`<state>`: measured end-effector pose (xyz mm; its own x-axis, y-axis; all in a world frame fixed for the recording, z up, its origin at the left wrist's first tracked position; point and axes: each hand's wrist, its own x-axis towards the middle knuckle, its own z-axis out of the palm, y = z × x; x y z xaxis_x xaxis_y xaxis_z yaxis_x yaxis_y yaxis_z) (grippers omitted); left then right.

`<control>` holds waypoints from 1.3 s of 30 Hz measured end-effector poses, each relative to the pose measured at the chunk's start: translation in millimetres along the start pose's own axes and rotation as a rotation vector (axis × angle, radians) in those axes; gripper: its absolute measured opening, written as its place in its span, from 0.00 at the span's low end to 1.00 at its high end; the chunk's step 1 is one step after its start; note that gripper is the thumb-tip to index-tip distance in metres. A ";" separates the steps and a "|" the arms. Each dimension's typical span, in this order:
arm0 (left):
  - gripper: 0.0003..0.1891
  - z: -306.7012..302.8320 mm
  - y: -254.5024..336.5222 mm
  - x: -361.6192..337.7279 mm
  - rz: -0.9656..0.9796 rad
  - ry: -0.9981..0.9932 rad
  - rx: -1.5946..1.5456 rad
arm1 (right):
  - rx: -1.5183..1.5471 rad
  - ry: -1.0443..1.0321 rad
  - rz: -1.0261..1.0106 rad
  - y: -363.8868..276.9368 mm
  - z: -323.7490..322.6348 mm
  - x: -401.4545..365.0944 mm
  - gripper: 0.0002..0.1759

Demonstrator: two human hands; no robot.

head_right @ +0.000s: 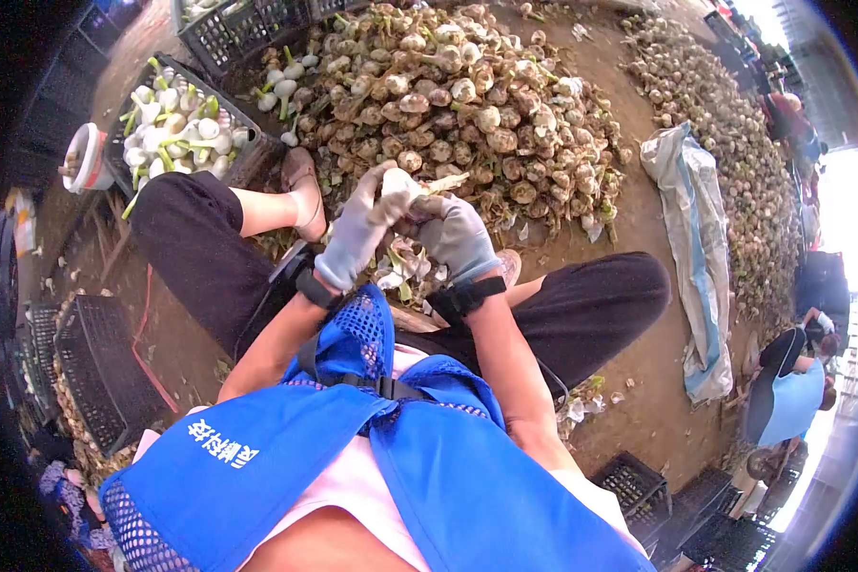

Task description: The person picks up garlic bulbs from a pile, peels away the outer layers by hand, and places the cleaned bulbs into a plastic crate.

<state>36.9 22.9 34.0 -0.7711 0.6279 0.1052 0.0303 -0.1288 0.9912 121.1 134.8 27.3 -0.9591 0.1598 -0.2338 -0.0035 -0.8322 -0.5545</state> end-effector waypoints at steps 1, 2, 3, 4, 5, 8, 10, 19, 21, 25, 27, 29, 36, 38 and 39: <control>0.25 0.2 -1.3 0.7 0.320 0.086 0.208 | 0.000 0.000 -0.001 -2.3 2.8 0.3 0.10; 0.25 -1.7 -0.7 0.6 0.318 0.086 0.208 | -0.254 0.036 -0.074 -4.4 5.7 0.0 0.10; 0.22 -6.9 1.3 -0.2 0.009 0.070 -0.069 | -0.507 0.072 -0.144 -6.1 9.5 -0.9 0.09; 0.20 -14.0 3.9 -1.7 -0.303 0.053 -0.343 | -0.757 0.108 -0.212 -7.2 14.0 -2.0 0.09; 0.15 -23.8 7.8 -6.3 -0.436 -0.063 -0.514 | -0.721 0.194 -0.158 -9.7 19.9 -3.5 0.08; 0.17 -40.9 -47.1 -1.8 -0.762 -0.304 -0.934 | -0.613 0.178 -0.081 -6.4 -2.6 2.3 0.09; 0.17 -37.7 -40.9 7.9 -0.799 -0.393 -0.952 | -0.382 0.159 -0.048 -12.3 -0.6 0.6 0.14; 0.13 3.8 -38.2 6.3 -0.139 -0.033 -0.170 | -0.610 0.463 -0.326 12.4 7.2 9.2 0.06; 0.14 1.8 -31.8 2.1 -0.159 -0.072 -0.197 | -0.437 0.429 -0.274 0.0 5.6 3.6 0.06; 0.13 -5.5 -42.2 4.3 -0.293 -0.079 -0.475 | 0.140 0.314 -0.084 -9.5 0.9 -4.9 0.04; 0.09 -6.7 -40.4 8.0 -0.334 -0.001 -0.542 | 0.129 0.355 -0.091 -9.9 -2.1 -5.3 0.04; 0.08 -18.3 -47.0 14.6 -0.329 0.011 -0.257 | -0.195 0.223 -0.143 -8.5 -0.9 -7.7 0.05; 0.08 -21.6 -27.3 3.5 -0.291 -0.028 -0.262 | -1.180 0.555 -0.255 -8.6 -34.0 22.1 0.07; 0.08 -17.0 -13.5 6.4 -0.328 -0.047 -0.572 | -1.746 0.314 -0.095 3.2 -44.5 24.4 0.09; 0.08 -20.2 -4.7 7.0 -0.360 -0.059 -0.593 | -1.690 0.280 0.025 36.9 -88.3 42.0 0.10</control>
<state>18.6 12.5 28.4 -0.6317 0.7487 -0.2009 -0.5864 -0.2920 0.7556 105.8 157.7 -73.5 -0.8784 0.3908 -0.2749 0.4667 0.5783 -0.6691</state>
